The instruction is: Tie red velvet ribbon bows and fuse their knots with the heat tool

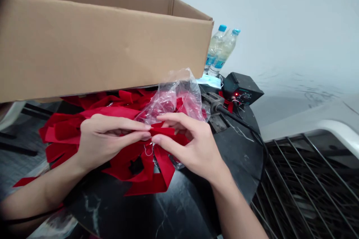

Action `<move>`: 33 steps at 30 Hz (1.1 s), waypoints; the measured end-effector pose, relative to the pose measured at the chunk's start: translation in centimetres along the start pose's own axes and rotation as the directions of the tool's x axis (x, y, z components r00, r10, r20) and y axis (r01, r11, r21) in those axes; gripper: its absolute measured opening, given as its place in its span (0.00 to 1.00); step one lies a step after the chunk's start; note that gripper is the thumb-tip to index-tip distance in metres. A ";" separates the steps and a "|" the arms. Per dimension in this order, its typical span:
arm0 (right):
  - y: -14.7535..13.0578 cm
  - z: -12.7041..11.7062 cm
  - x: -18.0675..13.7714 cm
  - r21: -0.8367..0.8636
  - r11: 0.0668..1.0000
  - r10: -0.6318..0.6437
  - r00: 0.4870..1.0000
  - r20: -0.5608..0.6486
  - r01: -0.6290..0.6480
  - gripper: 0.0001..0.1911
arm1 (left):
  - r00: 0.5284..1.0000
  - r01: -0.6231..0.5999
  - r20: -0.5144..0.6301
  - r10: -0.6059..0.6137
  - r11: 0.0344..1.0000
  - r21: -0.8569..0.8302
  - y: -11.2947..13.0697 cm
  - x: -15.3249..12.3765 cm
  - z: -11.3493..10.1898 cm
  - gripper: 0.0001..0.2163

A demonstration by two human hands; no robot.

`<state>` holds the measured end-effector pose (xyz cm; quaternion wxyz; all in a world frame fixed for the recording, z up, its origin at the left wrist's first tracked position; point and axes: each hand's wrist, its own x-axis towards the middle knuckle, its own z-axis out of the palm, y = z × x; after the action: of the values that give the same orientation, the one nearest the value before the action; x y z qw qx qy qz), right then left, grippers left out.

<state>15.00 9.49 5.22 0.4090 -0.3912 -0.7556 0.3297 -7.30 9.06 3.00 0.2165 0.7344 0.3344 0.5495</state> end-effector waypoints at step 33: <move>-0.5 -4.6 -6.6 -0.594 0.783 -0.171 0.982 0.078 0.184 0.03 | 0.526 0.246 0.562 -0.638 0.747 0.618 2.8 0.0 0.2 0.19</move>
<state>21.28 4.40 5.33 0.2861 -0.4241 -0.8584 0.0384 -6.38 7.14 4.86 0.2877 0.8057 0.5172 0.0240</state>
